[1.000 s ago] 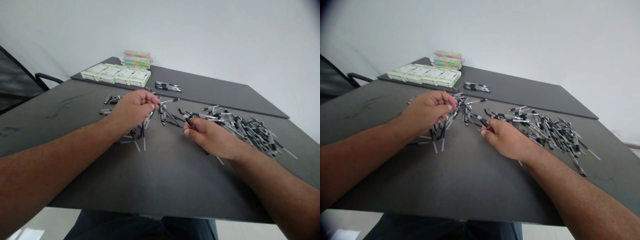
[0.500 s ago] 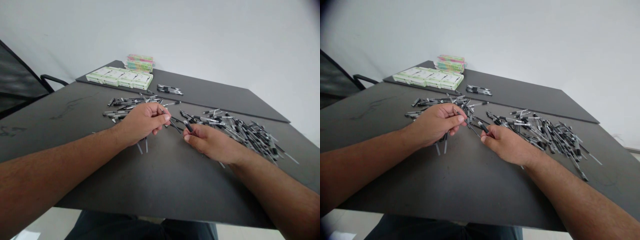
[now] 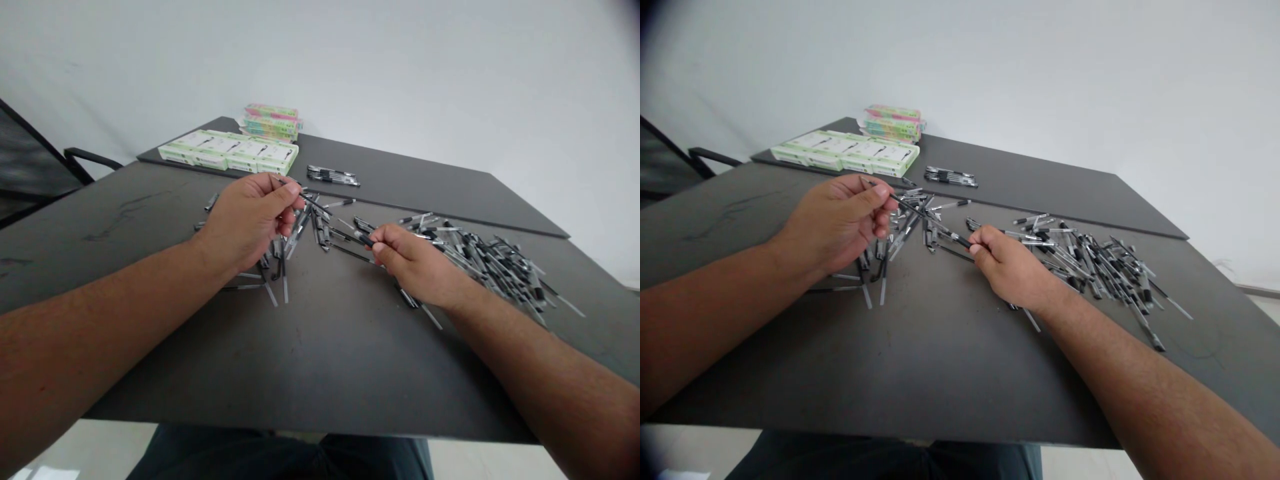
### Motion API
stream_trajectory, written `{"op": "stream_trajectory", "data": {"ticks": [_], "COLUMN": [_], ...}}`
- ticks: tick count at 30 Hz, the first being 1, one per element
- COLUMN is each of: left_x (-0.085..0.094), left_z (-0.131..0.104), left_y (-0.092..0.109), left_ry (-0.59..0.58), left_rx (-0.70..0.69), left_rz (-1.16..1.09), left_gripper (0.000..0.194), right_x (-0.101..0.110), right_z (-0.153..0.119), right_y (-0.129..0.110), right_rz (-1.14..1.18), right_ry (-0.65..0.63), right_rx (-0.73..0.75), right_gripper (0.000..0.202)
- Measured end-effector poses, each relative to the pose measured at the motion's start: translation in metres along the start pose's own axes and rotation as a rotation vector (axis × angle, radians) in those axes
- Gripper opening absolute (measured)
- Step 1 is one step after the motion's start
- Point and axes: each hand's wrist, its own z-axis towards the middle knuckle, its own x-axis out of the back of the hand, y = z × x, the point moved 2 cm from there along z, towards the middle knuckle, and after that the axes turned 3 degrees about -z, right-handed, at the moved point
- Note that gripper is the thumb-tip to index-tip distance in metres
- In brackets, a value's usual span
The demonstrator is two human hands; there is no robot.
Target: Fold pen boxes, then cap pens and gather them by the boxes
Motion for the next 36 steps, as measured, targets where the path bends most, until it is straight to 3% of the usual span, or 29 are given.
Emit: {"op": "stream_trajectory", "data": {"ticks": [36], "left_x": [-0.0039], "left_z": [-0.0023], "left_y": [-0.0008], "left_ry": [0.009], "left_rx": [-0.017], "left_rz": [0.027], "left_gripper": [0.027], "right_x": [0.0], "right_z": [-0.0014], "right_y": [-0.0032], "right_rz": [0.063], "right_ry": [-0.063], "right_rx": [-0.007], "right_gripper": [0.022]}}
